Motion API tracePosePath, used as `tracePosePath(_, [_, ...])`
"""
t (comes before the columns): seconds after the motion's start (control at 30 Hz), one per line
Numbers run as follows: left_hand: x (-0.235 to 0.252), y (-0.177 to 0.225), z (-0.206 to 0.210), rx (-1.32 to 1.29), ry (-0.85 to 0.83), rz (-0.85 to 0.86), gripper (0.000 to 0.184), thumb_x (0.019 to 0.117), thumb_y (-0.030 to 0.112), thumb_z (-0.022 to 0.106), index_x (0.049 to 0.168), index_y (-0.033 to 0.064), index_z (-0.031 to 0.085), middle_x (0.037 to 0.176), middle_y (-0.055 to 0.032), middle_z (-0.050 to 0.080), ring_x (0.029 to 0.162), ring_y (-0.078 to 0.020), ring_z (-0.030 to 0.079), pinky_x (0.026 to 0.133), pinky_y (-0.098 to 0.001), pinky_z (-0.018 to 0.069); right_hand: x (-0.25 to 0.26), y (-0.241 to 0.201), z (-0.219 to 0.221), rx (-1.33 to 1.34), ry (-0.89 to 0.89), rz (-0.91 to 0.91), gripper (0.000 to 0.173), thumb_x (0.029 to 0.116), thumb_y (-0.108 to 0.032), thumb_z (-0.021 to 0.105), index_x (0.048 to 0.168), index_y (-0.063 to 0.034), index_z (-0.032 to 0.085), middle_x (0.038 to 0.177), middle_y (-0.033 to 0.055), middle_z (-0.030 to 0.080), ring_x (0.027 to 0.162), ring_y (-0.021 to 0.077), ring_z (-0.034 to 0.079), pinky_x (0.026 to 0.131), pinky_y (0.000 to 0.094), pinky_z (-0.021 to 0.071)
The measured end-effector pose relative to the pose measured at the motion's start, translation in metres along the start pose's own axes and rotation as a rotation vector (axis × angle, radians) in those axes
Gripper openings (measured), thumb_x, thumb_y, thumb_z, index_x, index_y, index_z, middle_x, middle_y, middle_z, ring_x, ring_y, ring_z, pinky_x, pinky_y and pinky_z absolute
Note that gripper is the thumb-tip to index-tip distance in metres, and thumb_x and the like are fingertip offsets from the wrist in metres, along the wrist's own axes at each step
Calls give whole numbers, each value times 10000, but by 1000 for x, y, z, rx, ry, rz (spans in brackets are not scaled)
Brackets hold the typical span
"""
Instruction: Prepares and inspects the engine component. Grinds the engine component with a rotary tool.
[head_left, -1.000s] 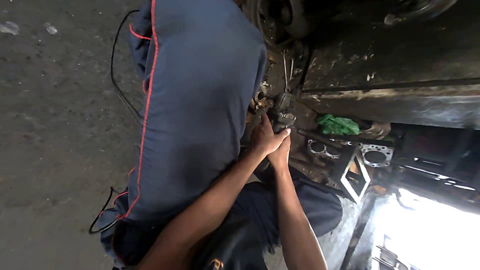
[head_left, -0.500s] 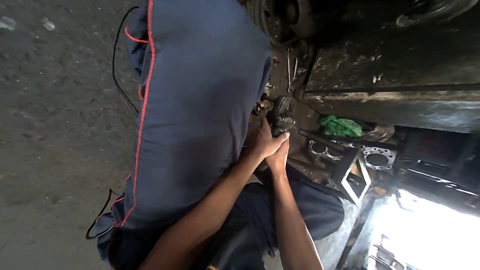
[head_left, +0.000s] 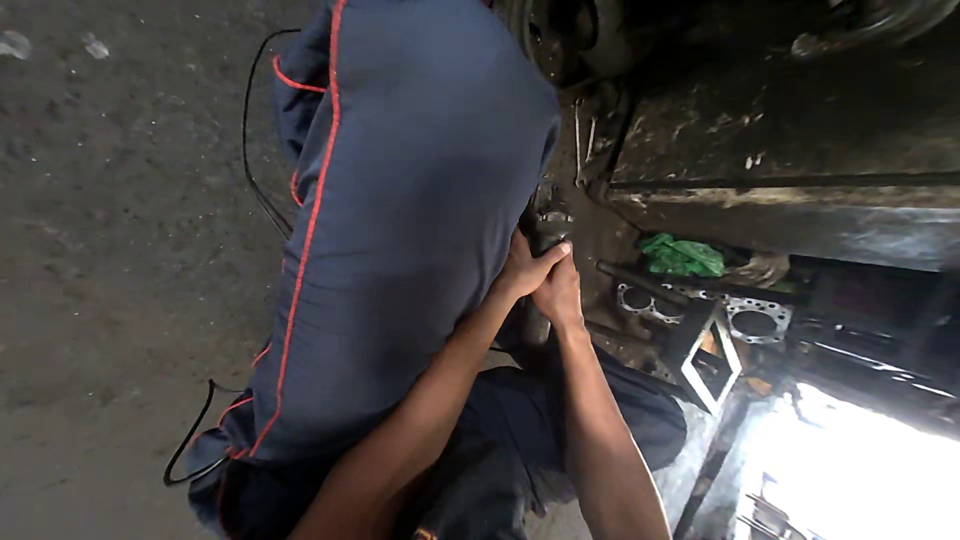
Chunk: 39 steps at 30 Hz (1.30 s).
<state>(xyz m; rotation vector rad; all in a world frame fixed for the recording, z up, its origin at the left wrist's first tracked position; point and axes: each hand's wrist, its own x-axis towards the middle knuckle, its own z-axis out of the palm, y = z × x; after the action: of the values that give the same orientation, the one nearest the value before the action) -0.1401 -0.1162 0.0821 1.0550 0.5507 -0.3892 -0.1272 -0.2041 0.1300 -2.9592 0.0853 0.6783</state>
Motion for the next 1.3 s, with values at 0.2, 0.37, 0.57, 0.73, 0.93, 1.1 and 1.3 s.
tracePosePath(0.2, [0, 2, -3, 9, -11, -17, 890, 953, 416, 743, 1594, 15, 272, 1557, -221, 448, 1441, -285, 449, 1195, -457, 369, 5, 1, 4, -36, -25, 16, 583, 966, -222, 677, 1455, -18, 432, 1072, 208, 714, 1020, 359, 711, 918, 552, 545])
tracePosePath(0.37, [2, 0, 0, 27, -3, -23, 849, 957, 412, 739, 1591, 50, 304, 1513, -210, 503, 1404, -284, 495, 1170, -469, 402, 8, 4, 6, -19, -26, 6, 571, 961, -230, 687, 1434, -21, 445, 1044, 200, 716, 999, 349, 715, 906, 542, 551])
tracePosePath(0.57, [7, -6, 2, 36, 0, -41, 827, 951, 436, 739, 1567, 46, 349, 1487, -198, 534, 1381, -276, 519, 1159, -473, 419, 11, 6, 7, -13, -42, 5, 588, 968, -216, 679, 1462, -32, 419, 1033, 211, 716, 994, 375, 714, 897, 567, 550])
tracePosePath(0.73, [8, -6, 2, 49, 7, -69, 854, 953, 444, 735, 1574, 25, 325, 1503, -210, 516, 1399, -287, 502, 1170, -476, 406, 13, 3, 6, -38, -89, 63, 646, 969, -219, 675, 1513, -60, 366, 1067, 229, 708, 1015, 401, 706, 902, 588, 545])
tracePosePath(0.93, [10, -7, 3, 90, 42, -51, 924, 927, 496, 747, 1590, 39, 294, 1531, -201, 490, 1424, -288, 476, 1182, -482, 391, 12, 2, 3, -33, -65, 51, 577, 974, -231, 679, 1462, -64, 423, 1053, 227, 706, 1020, 403, 701, 900, 590, 544])
tracePosePath(1.1, [14, -13, 3, 125, 62, -32, 1014, 908, 539, 747, 1620, 35, 230, 1604, -211, 390, 1472, -317, 411, 1197, -507, 366, 11, 0, -1, -37, -77, 48, 580, 977, -227, 679, 1469, -84, 408, 1051, 224, 706, 1017, 400, 703, 893, 592, 545])
tracePosePath(1.3, [11, -10, 3, 37, 49, -20, 925, 929, 447, 762, 1600, 45, 267, 1549, -198, 470, 1435, -286, 461, 1188, -469, 384, 12, -1, 1, -43, -80, 56, 571, 976, -229, 673, 1461, -71, 416, 1046, 222, 707, 1019, 394, 703, 895, 582, 543])
